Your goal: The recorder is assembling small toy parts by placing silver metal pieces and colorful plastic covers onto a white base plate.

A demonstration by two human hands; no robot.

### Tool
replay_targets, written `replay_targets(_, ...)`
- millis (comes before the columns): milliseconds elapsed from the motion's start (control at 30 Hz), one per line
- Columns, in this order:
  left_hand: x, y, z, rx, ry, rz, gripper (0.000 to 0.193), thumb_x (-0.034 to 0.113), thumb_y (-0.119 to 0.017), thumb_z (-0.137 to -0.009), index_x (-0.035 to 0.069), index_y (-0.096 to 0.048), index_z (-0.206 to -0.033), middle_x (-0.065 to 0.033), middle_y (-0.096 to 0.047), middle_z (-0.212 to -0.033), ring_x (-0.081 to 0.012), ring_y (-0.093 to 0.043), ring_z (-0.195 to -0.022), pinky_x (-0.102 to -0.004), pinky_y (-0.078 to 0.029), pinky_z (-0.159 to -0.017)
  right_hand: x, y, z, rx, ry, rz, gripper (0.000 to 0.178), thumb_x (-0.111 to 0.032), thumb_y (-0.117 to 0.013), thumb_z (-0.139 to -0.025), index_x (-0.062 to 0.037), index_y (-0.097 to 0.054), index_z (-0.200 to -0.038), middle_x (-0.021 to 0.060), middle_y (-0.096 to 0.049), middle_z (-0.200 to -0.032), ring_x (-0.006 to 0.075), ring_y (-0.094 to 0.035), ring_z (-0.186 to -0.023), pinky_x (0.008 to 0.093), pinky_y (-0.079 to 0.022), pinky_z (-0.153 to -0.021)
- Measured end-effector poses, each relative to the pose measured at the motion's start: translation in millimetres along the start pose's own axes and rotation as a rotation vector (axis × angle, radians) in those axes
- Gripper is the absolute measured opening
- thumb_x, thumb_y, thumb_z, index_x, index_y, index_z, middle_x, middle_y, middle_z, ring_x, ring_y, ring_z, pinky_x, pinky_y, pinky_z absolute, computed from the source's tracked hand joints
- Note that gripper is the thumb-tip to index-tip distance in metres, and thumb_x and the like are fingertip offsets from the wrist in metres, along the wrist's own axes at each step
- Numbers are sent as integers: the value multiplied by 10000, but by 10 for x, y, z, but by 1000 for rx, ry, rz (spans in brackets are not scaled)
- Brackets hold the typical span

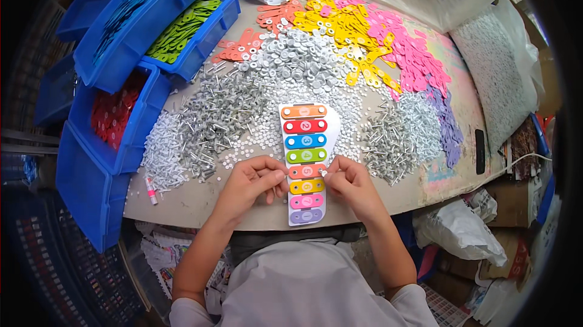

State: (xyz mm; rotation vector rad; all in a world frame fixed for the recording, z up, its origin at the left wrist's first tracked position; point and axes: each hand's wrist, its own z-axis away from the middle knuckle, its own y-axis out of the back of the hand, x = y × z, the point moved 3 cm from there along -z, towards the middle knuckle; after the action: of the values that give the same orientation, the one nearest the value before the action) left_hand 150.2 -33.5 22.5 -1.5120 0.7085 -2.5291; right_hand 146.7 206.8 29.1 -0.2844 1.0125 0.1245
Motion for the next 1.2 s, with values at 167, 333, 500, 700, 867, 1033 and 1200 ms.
replay_targets(167,-71,-39,-118,-39,33,16,132,78,-692,-993,-18,-685,-1083,-92,-738,-855,-83,-658,-694,-188,-484,-531,0,0,-20,-7,-19,-43,139,-133,-641,-1006,-88,-571,-895,-90,-494,-657,6,-396,-570,210,-252,-514)
replay_targets(333,-88,-54,-169,-33,65,-75,151,96,-706,-996,-6,-669,-1100,-71,-735,-840,-51,-628,-664,-168,-440,-517,52,28,-44,-28,-34,-40,176,-169,-640,-1031,-92,-561,-894,-88,-489,-652,6,-396,-562,212,-246,-501)
replay_targets(500,-103,-76,-207,127,-143,-420,382,192,-756,-986,6,-575,-1267,-45,-731,-828,-26,-617,-658,-162,-380,-511,143,35,-53,-50,-76,-35,235,-253,-674,-1050,-90,-541,-945,-79,-490,-613,3,-369,-510,229,-223,-455)
replay_targets(700,-69,-123,-363,-54,119,-378,604,238,-778,-976,-18,-458,-1420,-52,-740,-889,-49,-651,-676,-170,-400,-529,90,3,-79,5,-93,12,316,-338,-659,-1063,-81,-491,-989,-35,-500,-597,40,-405,-478,230,-259,-431)
replay_targets(867,-88,-108,-394,-144,16,-287,682,259,-792,-964,-27,-426,-1463,-117,-756,-1098,-98,-733,-804,-195,-520,-609,70,-12,-125,-64,-158,104,311,-344,-606,-1090,-51,-612,-988,-47,-509,-626,27,-393,-496,223,-275,-439)
replay_targets(1033,-126,-117,-440,-140,5,-338,684,233,-806,-954,-13,-425,-1465,-86,-743,-1150,-75,-725,-846,-208,-547,-650,144,-34,-144,-5,-88,136,307,-315,-596,-1097,-33,-667,-998,-60,-548,-679,7,-413,-519,204,-291,-450)
replay_targets(1200,-154,-144,-439,-141,-72,-196,672,246,-805,-955,-3,-435,-1458,-92,-740,-1154,-66,-711,-842,-216,-553,-680,203,-31,-150,50,-46,114,288,-295,-593,-1099,-27,-674,-1032,-59,-602,-736,-10,-428,-532,191,-302,-455)
